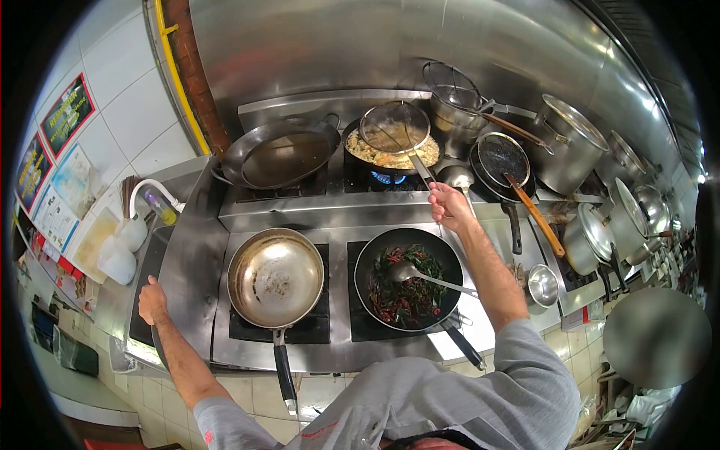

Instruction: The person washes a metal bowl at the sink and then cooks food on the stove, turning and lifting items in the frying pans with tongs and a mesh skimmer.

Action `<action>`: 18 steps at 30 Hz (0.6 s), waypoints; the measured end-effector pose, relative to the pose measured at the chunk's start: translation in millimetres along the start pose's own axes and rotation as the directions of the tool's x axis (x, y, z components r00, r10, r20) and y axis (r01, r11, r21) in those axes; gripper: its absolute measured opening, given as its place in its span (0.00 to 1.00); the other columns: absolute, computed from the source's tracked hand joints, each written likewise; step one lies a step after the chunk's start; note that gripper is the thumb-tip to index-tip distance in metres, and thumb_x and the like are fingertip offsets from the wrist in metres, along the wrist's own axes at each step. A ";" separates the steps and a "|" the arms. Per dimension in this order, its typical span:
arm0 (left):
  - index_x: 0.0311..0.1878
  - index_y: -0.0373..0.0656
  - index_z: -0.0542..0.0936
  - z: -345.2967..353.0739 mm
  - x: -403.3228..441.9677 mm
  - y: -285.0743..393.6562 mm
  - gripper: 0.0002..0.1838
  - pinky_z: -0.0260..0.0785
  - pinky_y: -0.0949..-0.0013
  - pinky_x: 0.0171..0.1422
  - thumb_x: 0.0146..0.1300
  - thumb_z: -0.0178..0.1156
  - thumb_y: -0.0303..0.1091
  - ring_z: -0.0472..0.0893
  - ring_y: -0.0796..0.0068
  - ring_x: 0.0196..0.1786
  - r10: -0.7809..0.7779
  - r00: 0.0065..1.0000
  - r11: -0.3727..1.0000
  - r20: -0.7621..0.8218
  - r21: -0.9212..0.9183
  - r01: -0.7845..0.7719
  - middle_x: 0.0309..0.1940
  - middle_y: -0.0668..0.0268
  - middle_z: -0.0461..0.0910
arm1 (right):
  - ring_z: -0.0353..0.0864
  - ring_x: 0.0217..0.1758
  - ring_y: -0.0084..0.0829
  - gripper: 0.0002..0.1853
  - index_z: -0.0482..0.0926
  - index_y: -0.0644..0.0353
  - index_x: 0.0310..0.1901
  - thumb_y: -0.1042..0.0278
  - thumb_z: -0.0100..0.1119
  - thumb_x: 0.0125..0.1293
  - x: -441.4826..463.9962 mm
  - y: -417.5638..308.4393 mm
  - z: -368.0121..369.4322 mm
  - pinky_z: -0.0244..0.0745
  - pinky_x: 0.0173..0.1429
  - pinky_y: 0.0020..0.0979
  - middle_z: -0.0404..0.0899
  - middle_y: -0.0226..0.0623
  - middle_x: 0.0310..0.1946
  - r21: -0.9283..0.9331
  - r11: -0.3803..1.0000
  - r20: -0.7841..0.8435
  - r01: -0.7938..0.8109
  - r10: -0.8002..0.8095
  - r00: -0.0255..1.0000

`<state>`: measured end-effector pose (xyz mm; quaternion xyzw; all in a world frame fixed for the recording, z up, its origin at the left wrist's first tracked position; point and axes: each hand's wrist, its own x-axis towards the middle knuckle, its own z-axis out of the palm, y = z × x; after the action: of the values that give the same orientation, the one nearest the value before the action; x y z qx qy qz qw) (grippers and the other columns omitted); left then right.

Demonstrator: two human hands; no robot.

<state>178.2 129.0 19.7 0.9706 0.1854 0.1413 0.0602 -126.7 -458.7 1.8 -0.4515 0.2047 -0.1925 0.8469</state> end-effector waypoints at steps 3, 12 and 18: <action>0.42 0.38 0.79 0.6 0.4 0.2 0.30 0.69 0.55 0.49 0.64 0.37 0.55 0.78 0.53 0.45 0.000 1.000 1.000 0.000 -0.004 0.000 0.41 0.53 0.79 | 0.61 0.12 0.19 0.11 0.65 0.57 0.49 0.72 0.46 0.64 -14.3 -24.0 1.4 0.58 0.15 0.25 0.69 0.29 0.19 -0.189 0.980 -0.075 0.064 -0.080 0.994; 0.43 0.39 0.79 1.9 1.5 0.8 0.30 0.69 0.55 0.49 0.64 0.36 0.56 0.78 0.52 0.45 0.009 1.000 1.000 0.009 0.008 -0.009 0.41 0.54 0.79 | 0.66 0.24 0.20 0.21 0.70 0.59 0.56 0.79 0.45 0.59 -79.9 -134.8 -36.9 0.65 0.30 0.24 0.70 0.30 0.21 -0.913 -0.250 0.407 0.322 -0.513 0.756; 0.43 0.39 0.79 1.2 -0.5 1.9 0.30 0.69 0.55 0.49 0.64 0.36 0.56 0.78 0.52 0.46 0.008 1.000 1.000 0.003 0.011 -0.008 0.41 0.55 0.79 | 0.79 0.41 0.35 0.19 0.73 0.60 0.52 0.82 0.49 0.57 -128.8 -181.4 8.1 0.71 0.48 0.32 0.79 0.45 0.42 -0.964 -0.251 0.174 0.089 -0.343 0.923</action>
<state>178.7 127.1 18.8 0.9718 0.1823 0.1392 0.0547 -256.5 -481.3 181.2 -0.9470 0.2619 -0.1467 0.1146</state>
